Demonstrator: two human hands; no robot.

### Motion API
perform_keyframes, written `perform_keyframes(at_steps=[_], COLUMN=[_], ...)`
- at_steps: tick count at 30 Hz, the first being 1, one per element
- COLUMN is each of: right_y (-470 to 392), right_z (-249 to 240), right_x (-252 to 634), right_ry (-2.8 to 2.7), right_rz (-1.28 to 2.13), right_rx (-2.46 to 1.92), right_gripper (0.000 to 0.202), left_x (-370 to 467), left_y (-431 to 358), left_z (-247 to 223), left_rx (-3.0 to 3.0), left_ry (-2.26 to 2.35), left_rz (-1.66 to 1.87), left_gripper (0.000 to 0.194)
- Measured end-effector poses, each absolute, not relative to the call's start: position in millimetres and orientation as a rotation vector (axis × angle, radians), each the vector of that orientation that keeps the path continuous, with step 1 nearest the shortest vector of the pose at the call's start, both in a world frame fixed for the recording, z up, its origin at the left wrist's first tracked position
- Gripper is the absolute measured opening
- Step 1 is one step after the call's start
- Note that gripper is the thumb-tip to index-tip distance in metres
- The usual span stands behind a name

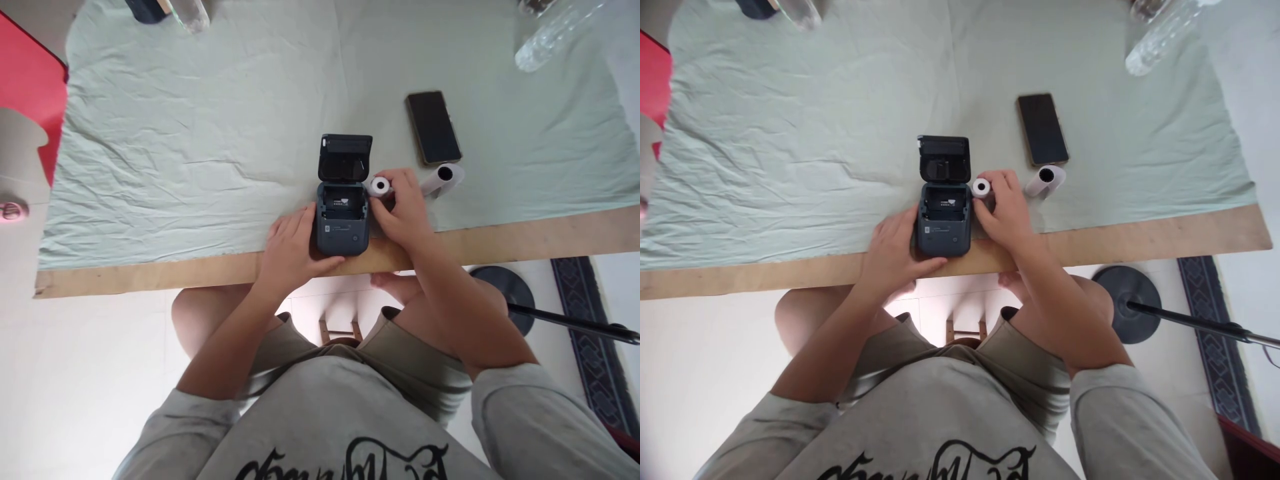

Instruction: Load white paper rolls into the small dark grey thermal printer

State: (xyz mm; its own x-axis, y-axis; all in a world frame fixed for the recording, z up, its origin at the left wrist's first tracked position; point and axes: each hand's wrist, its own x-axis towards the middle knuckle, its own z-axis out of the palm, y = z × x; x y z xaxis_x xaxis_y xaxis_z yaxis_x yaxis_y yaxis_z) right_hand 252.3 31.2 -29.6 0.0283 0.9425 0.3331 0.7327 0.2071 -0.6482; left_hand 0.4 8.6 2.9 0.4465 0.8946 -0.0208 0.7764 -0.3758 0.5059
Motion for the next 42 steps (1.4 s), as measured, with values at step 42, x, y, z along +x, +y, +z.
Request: perform_keyframes(at_steps=[42], right_y=[28.7], right_z=[3.5], right_x=[245.2], right_ry=[-1.791], right_rz=[0.36], right_rx=[-1.304], right_gripper=[0.038], left_x=[0.2], left_y=[8.9], left_z=[-1.8], left_rx=[2.31], left_ry=[1.389], left_rz=[0.356], left_gripper=[0.1])
